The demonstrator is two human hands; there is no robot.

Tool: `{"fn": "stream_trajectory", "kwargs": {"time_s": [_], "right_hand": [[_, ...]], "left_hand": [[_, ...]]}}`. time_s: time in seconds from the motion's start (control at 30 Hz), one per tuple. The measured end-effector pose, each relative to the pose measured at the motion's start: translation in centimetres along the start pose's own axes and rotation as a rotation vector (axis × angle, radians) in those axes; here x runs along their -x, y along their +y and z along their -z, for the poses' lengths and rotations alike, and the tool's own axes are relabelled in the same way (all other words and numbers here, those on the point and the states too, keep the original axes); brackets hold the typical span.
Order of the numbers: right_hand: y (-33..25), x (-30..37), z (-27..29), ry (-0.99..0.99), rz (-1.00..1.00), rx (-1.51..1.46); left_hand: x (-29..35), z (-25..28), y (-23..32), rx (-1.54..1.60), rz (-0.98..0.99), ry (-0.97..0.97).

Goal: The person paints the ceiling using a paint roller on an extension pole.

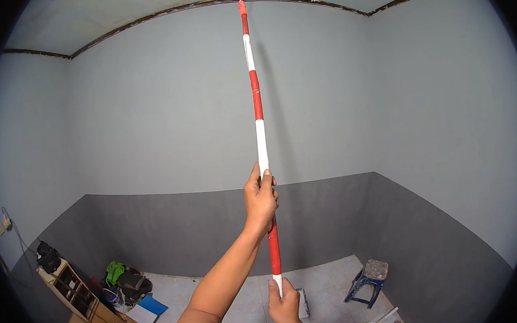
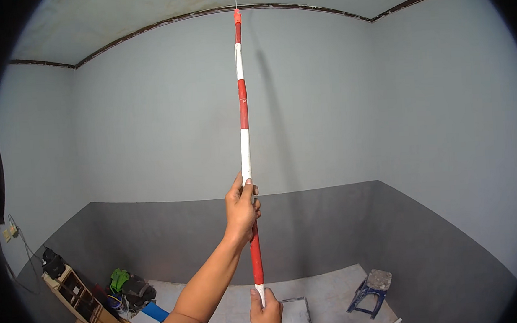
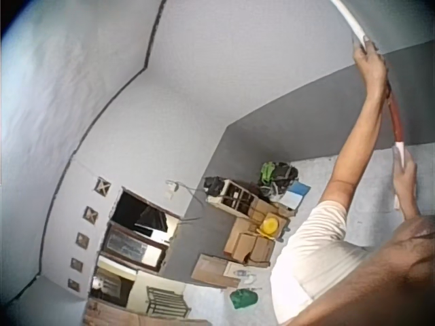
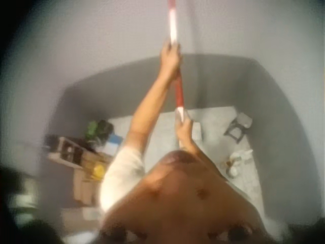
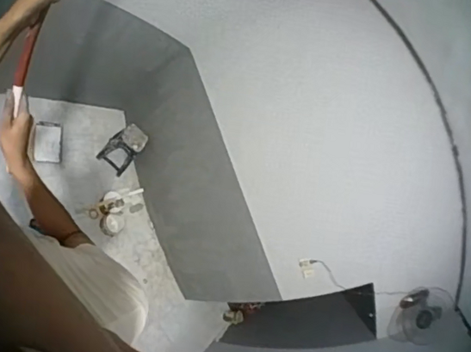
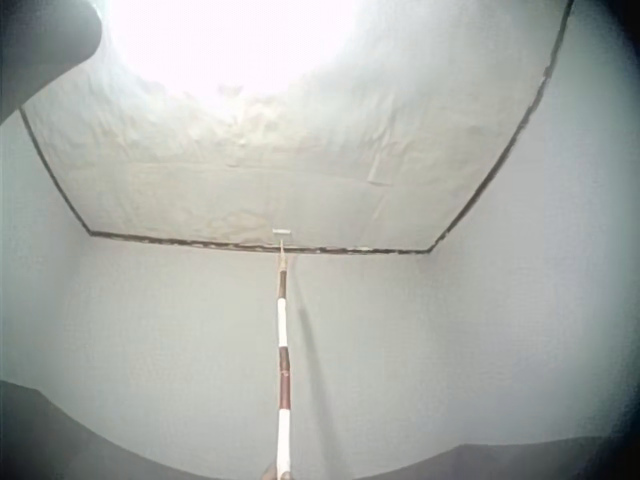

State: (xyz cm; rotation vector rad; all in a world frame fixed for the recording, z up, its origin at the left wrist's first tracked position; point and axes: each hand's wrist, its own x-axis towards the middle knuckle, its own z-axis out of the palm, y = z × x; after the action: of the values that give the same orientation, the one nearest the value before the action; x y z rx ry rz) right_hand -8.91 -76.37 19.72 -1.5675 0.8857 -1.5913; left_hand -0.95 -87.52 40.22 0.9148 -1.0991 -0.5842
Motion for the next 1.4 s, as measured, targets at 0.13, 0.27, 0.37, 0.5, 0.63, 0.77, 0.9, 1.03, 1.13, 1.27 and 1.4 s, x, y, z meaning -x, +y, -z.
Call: {"fn": "stream_trajectory", "kwargs": {"time_s": [0.13, 0.27, 0.37, 0.5, 0.63, 0.77, 0.9, 1.03, 1.13, 1.27, 1.4], "right_hand": [[0.7, -0.8, -1.1, 0.023, 0.037, -0.027], [1.8, -1.5, -2.0, 0.003, -0.042, -0.003], [2.9, -2.3, -2.9, 0.027, -0.02, -0.003], [3.0, -2.9, -3.6, 0.047, 0.014, -0.029], [3.5, -3.5, -4.2, 0.06, 0.025, 0.048], [3.5, -4.0, -4.3, 0.069, 0.022, 0.049], [2.3, -3.3, -3.8, 0.088, 0.004, 0.034], [1.8, -3.0, -3.4, 0.085, 0.011, 0.069], [0.4, -3.1, -3.2, 0.113, 0.02, 0.058], [2.0, -2.7, -2.7, 0.064, -0.083, 0.003], [2.7, -3.3, -2.7, 0.114, -0.042, -0.012]], "left_hand": [[-1.3, 0.5, -0.8, 0.006, -0.013, -0.003], [-2.4, 1.0, -1.7, 0.013, -0.028, -0.004], [-3.1, 1.2, -1.9, 0.022, -0.034, -0.008], [-3.9, 1.5, -2.3, 0.016, -0.036, 0.0], [-4.7, 1.8, -2.8, 0.01, -0.043, -0.017], [-5.0, 1.8, -2.7, 0.033, -0.04, -0.047], [-4.8, 1.8, -2.7, 0.059, -0.032, -0.058], [-4.4, 1.6, -2.4, 0.095, -0.013, -0.052], [-4.2, 1.4, -2.3, 0.096, -0.009, -0.028], [-4.2, 1.2, -2.2, 0.096, -0.007, -0.038], [-4.5, 0.6, -2.6, 0.104, 0.003, 0.003]]}}
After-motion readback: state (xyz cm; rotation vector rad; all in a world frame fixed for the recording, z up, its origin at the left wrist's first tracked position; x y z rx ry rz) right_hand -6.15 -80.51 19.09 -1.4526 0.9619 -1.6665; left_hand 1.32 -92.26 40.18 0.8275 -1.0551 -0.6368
